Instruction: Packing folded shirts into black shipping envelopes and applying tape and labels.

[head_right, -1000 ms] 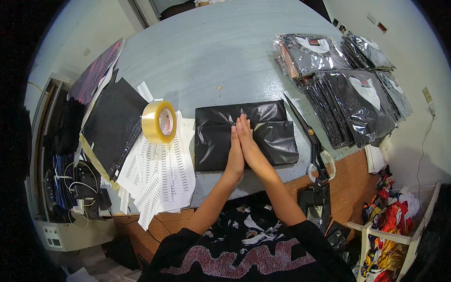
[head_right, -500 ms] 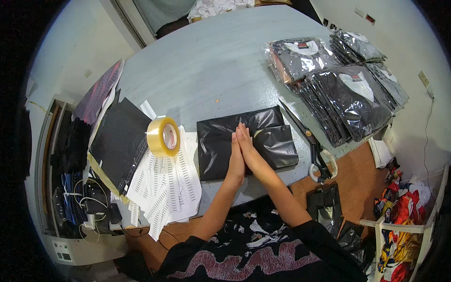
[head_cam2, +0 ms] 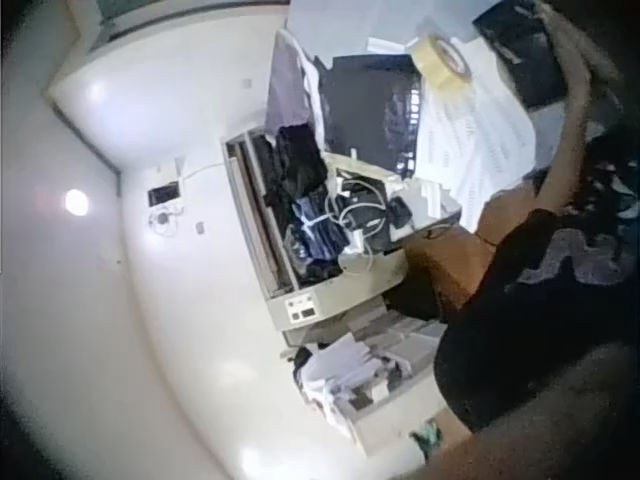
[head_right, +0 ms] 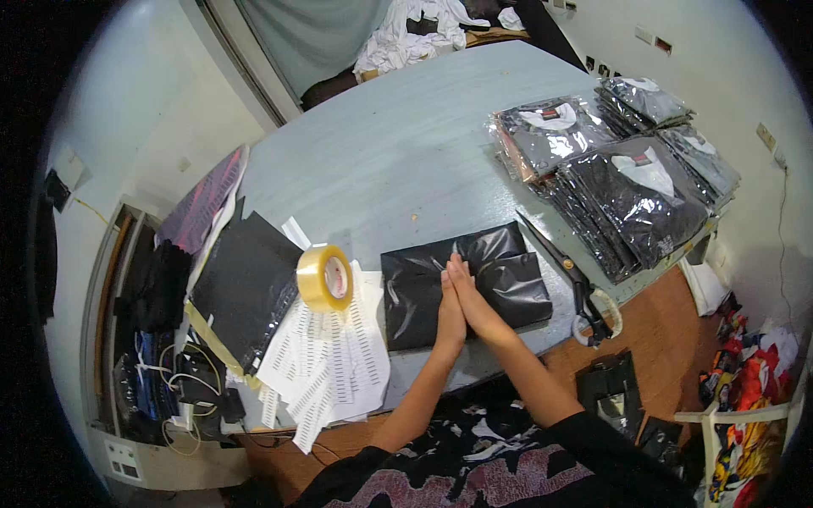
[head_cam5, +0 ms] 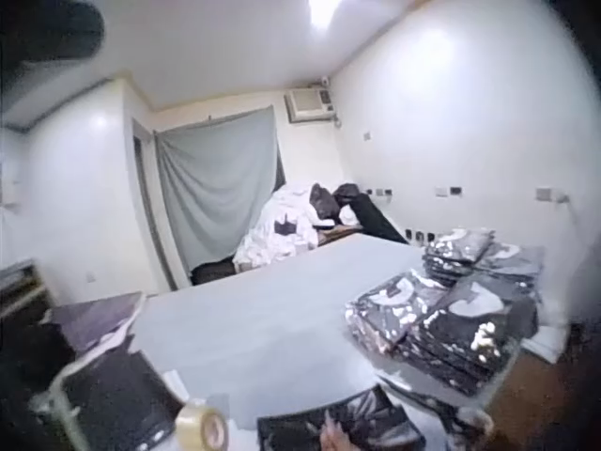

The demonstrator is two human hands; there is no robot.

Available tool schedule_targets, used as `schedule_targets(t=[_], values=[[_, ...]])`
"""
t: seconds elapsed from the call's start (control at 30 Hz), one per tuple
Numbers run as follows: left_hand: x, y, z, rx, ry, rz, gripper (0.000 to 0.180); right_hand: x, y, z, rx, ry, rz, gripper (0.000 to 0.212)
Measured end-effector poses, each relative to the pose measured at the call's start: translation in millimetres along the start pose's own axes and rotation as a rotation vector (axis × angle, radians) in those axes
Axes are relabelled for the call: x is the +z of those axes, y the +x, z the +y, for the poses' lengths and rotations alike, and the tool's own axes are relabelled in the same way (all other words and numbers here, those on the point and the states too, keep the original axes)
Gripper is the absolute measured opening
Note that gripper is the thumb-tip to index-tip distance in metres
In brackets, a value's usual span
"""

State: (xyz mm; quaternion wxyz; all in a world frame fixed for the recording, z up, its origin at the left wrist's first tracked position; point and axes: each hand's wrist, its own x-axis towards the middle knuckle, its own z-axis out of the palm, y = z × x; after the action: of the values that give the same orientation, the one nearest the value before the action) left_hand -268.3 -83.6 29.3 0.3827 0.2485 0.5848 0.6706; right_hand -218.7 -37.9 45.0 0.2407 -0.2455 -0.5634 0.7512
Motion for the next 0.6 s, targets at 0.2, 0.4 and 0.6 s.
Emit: schedule_targets(t=[0.2,0.4,0.6], values=[[4,-8,9,0.015,-0.017,0.003,0.068,-1,5,8,-0.056,-0.136,0.009,0.067],[-1,-5,6,0.012,-0.035,-0.02,0.064,0,7,16,-0.027,-0.08,0.003,0.067],[-1,-7,1,0.097,0.085,-0.011,0.061,-2,3,11,-0.103,-0.103,0.045,0.067]])
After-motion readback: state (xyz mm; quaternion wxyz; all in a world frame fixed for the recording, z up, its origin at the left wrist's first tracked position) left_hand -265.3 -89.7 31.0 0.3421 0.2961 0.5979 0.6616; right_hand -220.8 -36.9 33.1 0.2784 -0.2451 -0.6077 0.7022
